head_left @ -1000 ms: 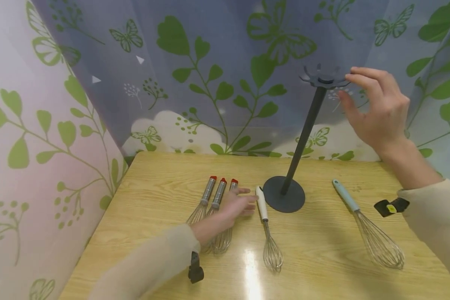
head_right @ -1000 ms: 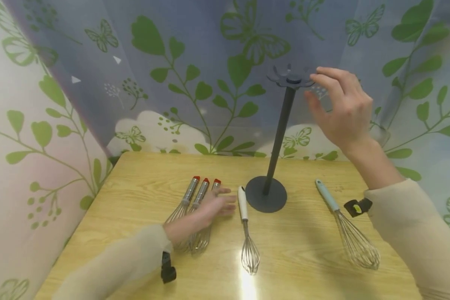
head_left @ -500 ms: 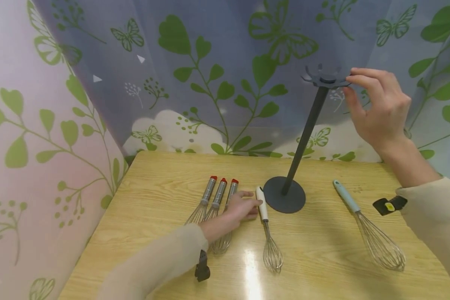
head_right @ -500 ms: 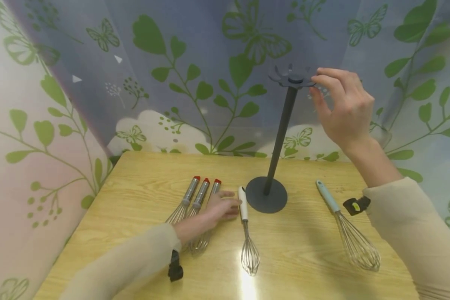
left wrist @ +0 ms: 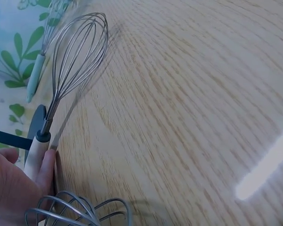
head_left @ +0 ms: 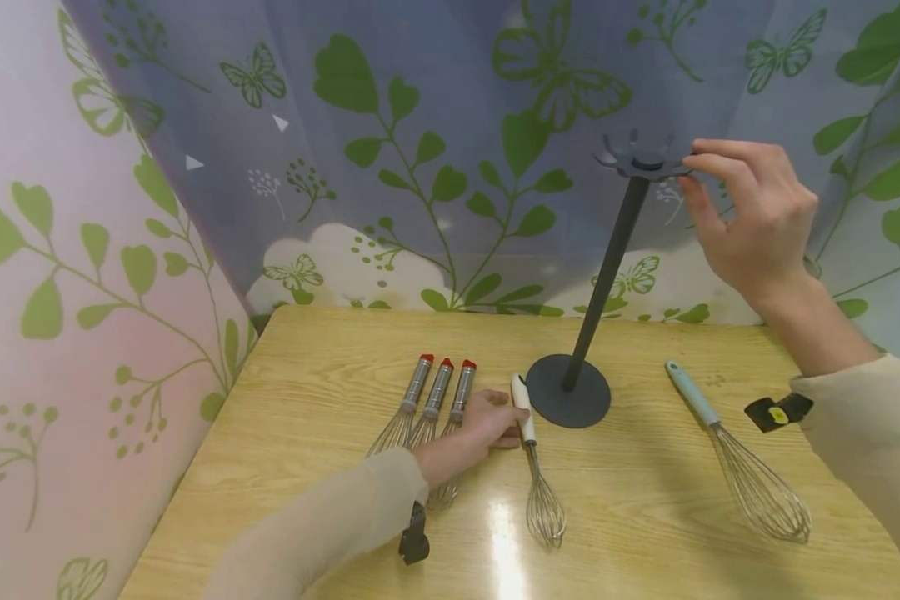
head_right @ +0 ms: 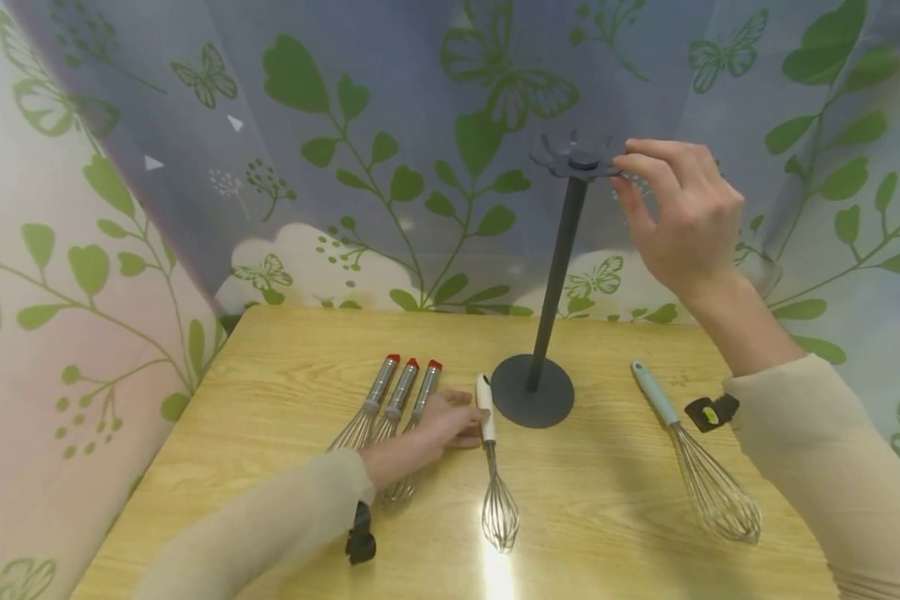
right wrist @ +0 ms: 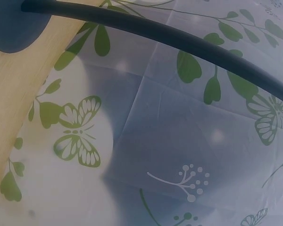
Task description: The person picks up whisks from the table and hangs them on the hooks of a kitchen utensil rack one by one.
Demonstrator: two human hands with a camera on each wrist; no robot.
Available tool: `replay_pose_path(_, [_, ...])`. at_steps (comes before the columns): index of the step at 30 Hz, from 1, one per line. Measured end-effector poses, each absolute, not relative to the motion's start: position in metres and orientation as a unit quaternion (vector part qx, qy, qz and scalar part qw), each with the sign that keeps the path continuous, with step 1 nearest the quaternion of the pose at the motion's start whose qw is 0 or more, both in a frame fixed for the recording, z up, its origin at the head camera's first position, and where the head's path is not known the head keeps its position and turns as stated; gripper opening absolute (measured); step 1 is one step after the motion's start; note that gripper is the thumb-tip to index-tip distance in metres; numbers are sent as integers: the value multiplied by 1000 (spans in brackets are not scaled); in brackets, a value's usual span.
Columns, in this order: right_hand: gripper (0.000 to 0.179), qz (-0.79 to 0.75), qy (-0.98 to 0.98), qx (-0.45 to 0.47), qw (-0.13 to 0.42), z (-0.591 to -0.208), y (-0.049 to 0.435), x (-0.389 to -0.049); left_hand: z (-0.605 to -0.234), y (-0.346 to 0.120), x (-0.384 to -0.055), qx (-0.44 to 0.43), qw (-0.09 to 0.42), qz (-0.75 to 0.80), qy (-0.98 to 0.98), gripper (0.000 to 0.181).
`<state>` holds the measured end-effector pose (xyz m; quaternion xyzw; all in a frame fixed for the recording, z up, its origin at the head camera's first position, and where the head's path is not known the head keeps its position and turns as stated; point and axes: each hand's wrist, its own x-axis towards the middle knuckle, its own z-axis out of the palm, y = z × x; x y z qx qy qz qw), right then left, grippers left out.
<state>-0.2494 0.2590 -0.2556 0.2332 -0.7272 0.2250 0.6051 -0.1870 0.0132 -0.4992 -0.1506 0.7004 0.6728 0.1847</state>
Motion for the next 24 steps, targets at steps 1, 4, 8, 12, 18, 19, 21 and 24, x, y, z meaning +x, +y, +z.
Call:
replay_pose_path(1, [13, 224, -727, 234, 606, -256, 259, -249, -500, 14, -187, -152, 183, 674, 700, 53])
replay_pose_path(4, [12, 221, -727, 235, 606, -255, 260, -249, -501, 17, -188, -153, 177, 673, 701, 53])
replay_pose_path(8, [13, 217, -728, 237, 605, -255, 260, -249, -501, 19, -188, -147, 166, 663, 715, 56])
replay_pose_path(12, [14, 214, -730, 239, 603, -254, 260, -249, -500, 21, -188, -139, 156, 651, 730, 59])
replay_pose_path(18, [13, 214, -735, 235, 599, -254, 260, -249, -500, 24, -188, -136, 143, 634, 748, 62])
replay_pose_path(19, [13, 214, -736, 234, 598, -254, 260, -249, -501, 25, -188, -136, 142, 630, 751, 62])
replay_pose_path(21, [13, 213, -738, 232, 597, -253, 260, -248, -501, 26, -190, -136, 139, 622, 759, 61])
replay_pose_path(24, [12, 212, -741, 230, 595, -253, 259, -248, -502, 27, -191, -142, 140, 615, 763, 58])
